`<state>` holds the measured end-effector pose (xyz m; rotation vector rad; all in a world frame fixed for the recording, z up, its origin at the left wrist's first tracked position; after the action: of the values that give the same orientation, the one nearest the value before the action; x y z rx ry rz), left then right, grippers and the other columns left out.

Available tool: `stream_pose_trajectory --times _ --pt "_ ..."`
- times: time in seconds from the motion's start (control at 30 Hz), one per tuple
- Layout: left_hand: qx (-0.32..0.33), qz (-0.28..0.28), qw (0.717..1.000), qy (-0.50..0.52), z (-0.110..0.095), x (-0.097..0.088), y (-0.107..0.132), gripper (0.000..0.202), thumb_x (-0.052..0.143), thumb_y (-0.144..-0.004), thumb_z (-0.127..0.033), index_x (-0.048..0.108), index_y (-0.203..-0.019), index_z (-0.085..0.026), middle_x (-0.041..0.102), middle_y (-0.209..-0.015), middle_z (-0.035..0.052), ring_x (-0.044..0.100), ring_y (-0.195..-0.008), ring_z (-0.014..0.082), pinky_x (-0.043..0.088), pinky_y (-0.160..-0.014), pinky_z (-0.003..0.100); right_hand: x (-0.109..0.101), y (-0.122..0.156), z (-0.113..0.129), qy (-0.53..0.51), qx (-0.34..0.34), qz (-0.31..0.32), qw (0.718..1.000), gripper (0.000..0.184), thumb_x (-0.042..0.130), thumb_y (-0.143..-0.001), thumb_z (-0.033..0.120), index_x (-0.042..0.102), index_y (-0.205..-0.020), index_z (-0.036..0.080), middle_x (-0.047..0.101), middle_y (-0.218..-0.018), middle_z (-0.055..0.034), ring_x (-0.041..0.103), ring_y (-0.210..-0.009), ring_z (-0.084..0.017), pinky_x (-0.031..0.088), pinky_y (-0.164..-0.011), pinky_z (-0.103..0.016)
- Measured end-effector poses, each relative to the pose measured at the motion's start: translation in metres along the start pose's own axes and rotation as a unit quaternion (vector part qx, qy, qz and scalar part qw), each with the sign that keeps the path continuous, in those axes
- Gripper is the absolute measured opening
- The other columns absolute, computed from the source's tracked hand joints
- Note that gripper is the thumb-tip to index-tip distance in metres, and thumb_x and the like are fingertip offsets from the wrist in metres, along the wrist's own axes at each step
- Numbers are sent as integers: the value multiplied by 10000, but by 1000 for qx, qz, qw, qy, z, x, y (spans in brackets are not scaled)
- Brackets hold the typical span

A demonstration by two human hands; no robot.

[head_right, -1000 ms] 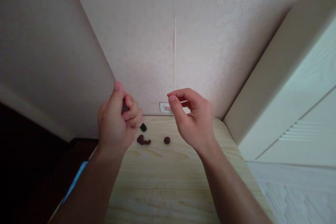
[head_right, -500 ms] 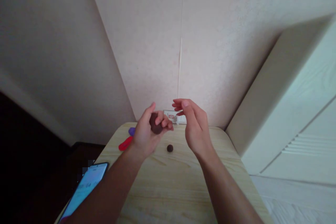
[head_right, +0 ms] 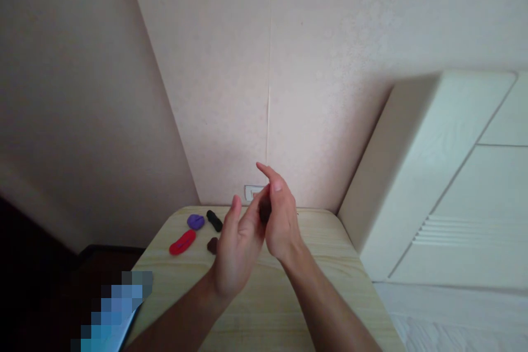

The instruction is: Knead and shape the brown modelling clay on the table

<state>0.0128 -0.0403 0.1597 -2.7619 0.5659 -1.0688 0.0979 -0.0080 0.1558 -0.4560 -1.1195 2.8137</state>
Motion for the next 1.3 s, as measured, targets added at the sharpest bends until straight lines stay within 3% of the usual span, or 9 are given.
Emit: stream_pose_trajectory --times 0.1,0.2,0.27,0.33,0.47,0.63,0.8,1.0,1.3 --pt "-7 -2 1000 17 -2 4 1 679 577 -878 -762 671 -1265 -212 653 -1366 100 442 -1470 277 383 -1205 379 -1 -1 9 -30 9 -21 999 543 292 -1080 571 702 -1329 317 776 -1205 -56 668 -1268 -291 482 -1125 -510" --pt "-16 -30 997 67 -6 8 -1 749 681 -800 -759 639 -1298 -202 607 -1436 103 400 -1508 279 362 -1232 348 1 -2 19 -16 -27 30 999 394 488 -1047 509 820 -1033 296 814 -1073 -42 693 -1248 -299 403 -1204 -535" --pt "-22 -42 995 93 -3 12 -2 775 625 -821 -774 615 -1324 -184 594 -1453 119 410 -1503 305 379 -1225 381 -1 -3 19 -12 -18 11 1000 355 605 -1002 466 822 -809 262 813 -823 -27 791 -994 -277 544 -1059 -475" --pt "-28 -41 994 96 8 16 1 765 495 -889 -767 589 -1362 -174 571 -1484 128 390 -1515 321 358 -1234 421 -10 -7 15 -8 25 -107 994 414 694 -941 467 760 -620 215 752 -626 -23 761 -628 -212 619 -670 -338" --pt "-135 -49 990 -8 57 24 26 715 471 -944 -658 452 -1501 -210 404 -1638 105 276 -1569 314 306 -1237 449 -38 -24 0 -131 106 -286 943 564 728 -884 520 524 -453 219 480 -378 39 435 -282 -107 252 -268 -253" --pt "-247 -96 963 -46 102 28 50 533 415 -969 -440 504 -1361 -90 593 -1362 211 565 -1283 332 463 -1014 441 -57 -38 -7 -181 197 -248 931 322 633 -909 408 658 -672 192 591 -455 -3 423 -334 -102 238 -308 -234" --pt "-224 -192 956 7 100 13 30 346 424 -894 -321 575 -1128 -117 630 -1118 140 604 -958 223 446 -722 296 -47 -37 -12 -225 219 -150 937 136 693 -803 272 694 -730 157 791 -824 -113 654 -641 -132 416 -461 -199" --pt "-236 -188 953 21 106 -8 14 297 427 -829 -315 585 -997 -127 634 -770 42 539 -625 133 352 -599 266 -28 -30 -14 -239 237 -110 935 281 729 -852 373 705 -685 148 549 -536 20 467 -467 -67 314 -412 -186" --pt "-195 -169 965 -32 123 -21 8 223 478 -740 -352 542 -618 -178 512 -570 -2 422 -479 101 289 -501 269 -5 -21 -17 -229 260 -51 937 633 755 -821 555 349 -455 236 251 -390 109 183 -346 -35 104 -350 -229"
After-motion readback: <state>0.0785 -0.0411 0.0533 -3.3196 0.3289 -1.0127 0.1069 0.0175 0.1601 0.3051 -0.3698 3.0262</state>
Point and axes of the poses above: each hand's wrist, its own y-axis away from the middle knuckle, its own x-axis out of the palm, z = x × y, the point moved 1 cm from there along -y, towards the middle knuckle
